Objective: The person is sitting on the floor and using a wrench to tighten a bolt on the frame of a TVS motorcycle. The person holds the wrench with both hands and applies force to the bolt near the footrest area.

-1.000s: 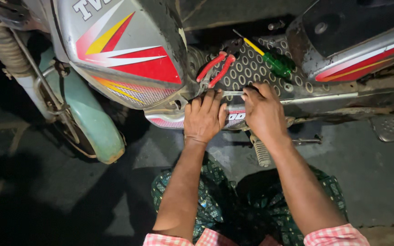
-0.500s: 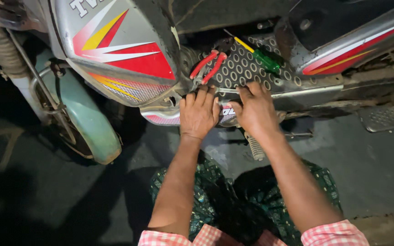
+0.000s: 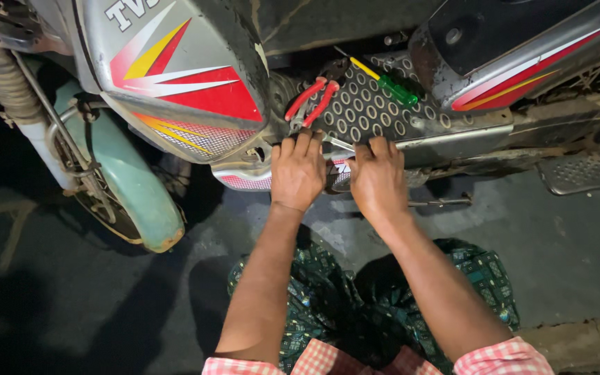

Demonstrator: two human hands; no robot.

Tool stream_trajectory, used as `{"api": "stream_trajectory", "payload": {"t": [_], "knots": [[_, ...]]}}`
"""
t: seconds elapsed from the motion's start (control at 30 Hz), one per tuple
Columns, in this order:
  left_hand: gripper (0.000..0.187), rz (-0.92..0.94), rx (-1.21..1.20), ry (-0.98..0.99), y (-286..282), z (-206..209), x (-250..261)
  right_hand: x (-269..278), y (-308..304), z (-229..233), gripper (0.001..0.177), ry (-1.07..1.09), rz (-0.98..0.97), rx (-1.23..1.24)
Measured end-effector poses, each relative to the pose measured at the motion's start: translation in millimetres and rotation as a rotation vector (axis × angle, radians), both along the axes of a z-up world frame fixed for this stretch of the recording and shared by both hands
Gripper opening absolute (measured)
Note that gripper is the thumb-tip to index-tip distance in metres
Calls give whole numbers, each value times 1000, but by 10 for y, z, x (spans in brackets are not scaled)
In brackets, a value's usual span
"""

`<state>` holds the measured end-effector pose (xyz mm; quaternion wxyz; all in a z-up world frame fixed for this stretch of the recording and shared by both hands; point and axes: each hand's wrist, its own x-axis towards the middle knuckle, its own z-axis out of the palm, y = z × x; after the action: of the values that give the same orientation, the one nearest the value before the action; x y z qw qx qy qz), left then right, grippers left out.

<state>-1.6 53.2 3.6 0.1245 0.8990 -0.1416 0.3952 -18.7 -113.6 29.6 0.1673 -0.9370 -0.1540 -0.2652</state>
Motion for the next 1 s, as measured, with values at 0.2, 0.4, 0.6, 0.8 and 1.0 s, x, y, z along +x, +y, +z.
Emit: {"api": "stream_trajectory", "payload": {"t": [0.2,0.4,0.6,0.8,1.0], "knots": [[39,-23,-4,3,18,34,-8,-43,28,26,22,-10,14,63],[38,-36,40,28,44,104,-8,-80,93,77,16,13,50,176],[41,-56,95,54,97,174,-11,-97,157,116,13,103,27,297],[38,-58,74,65,102,167,-4,-74,131,103,15,77,34,221],[43,-22,64,44,71,147,-34,-90,45,159,11,91,25,192]]}}
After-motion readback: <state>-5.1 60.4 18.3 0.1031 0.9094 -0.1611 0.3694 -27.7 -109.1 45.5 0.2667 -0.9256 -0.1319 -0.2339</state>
